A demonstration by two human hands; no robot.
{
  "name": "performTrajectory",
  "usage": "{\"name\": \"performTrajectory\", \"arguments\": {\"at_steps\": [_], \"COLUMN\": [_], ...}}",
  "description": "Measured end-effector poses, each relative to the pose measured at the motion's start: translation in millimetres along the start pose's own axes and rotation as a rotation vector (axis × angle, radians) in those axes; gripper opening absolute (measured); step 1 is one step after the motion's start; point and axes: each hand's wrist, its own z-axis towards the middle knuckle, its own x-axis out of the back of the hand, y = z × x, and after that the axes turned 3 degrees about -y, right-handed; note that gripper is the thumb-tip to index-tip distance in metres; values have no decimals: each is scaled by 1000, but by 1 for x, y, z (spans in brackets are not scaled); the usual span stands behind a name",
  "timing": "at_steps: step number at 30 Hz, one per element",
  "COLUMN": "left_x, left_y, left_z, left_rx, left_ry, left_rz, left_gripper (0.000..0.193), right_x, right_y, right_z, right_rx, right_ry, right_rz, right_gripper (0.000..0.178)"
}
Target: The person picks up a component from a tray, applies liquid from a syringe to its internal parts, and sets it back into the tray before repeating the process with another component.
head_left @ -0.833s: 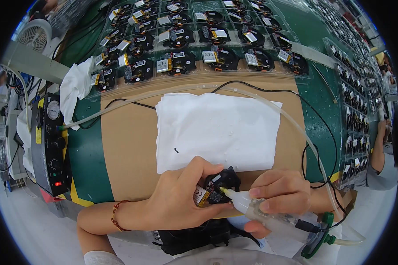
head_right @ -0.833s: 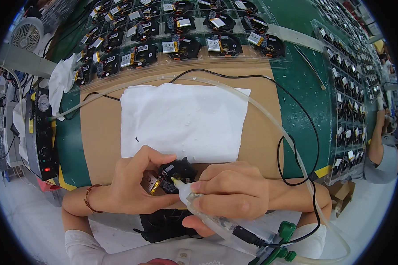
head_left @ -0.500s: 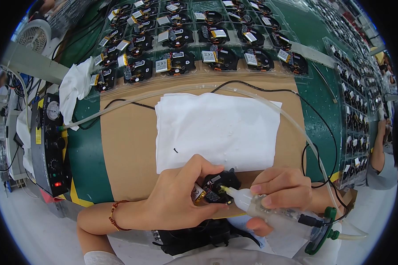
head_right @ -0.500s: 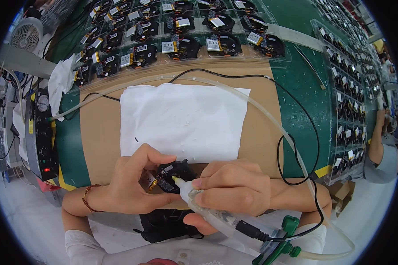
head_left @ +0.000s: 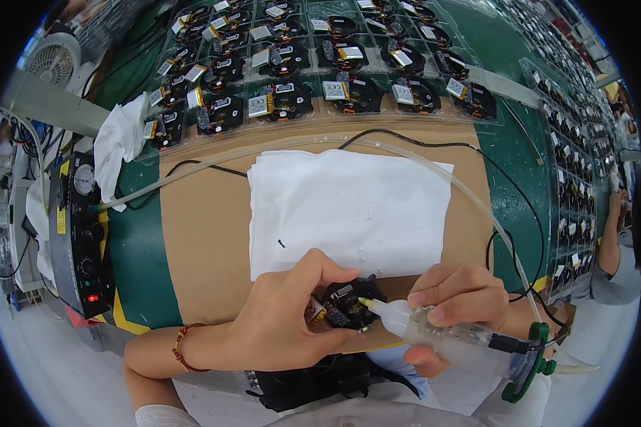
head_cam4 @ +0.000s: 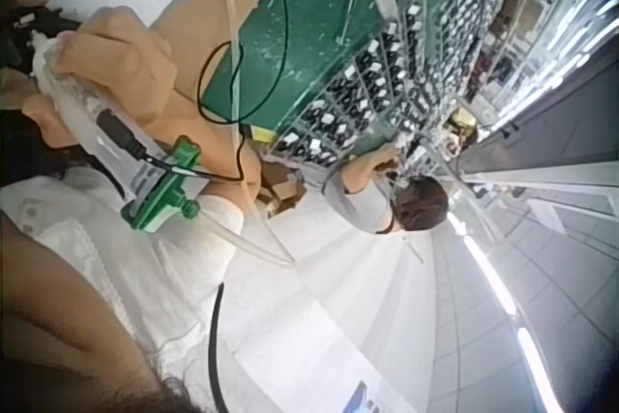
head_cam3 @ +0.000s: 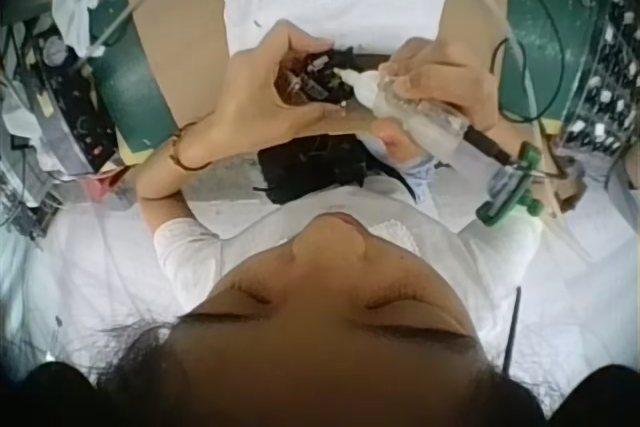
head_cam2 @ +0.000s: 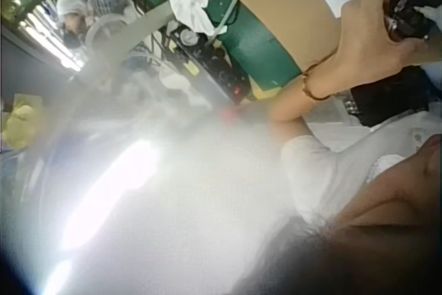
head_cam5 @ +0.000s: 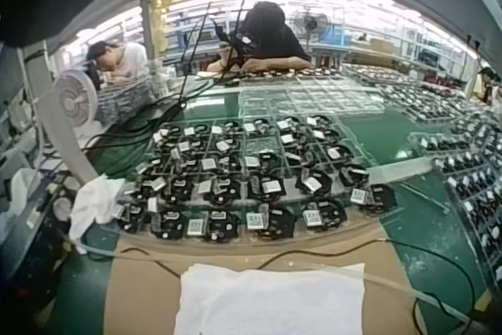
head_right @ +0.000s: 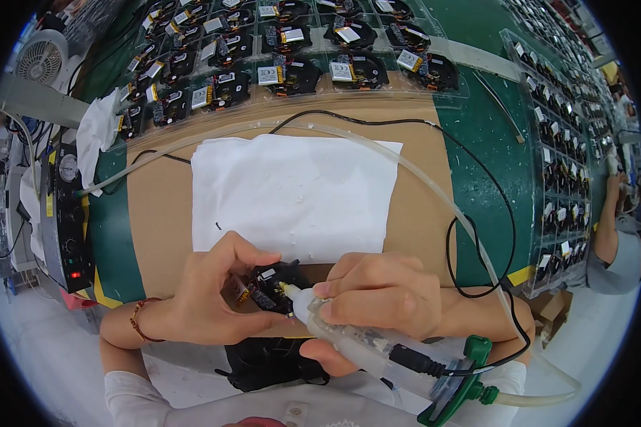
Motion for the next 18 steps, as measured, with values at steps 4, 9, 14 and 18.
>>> {"name": "performTrajectory", "arguments": {"at_steps": [4, 9, 14, 18], "left_x": [0, 1, 2, 2], "left_y": [-2, -3, 0, -2], "left_z": [0, 0, 1, 1], "left_rx": [-4, -24, 1, -11], "left_ry": [1, -3, -23, -20], "left_rz": [-5, 1, -2, 0], "left_gripper": [50, 50, 50, 50], "right_x": [-2, -3, -2, -3], "right_y": [3, 2, 0, -1], "right_z": [-1, -1, 0, 0], "right_rx": [8, -5, -18, -45], "right_ry": [28, 52, 75, 93], "right_rz": [5, -12, -10, 0], "right_gripper": [45, 46, 47, 46]}}
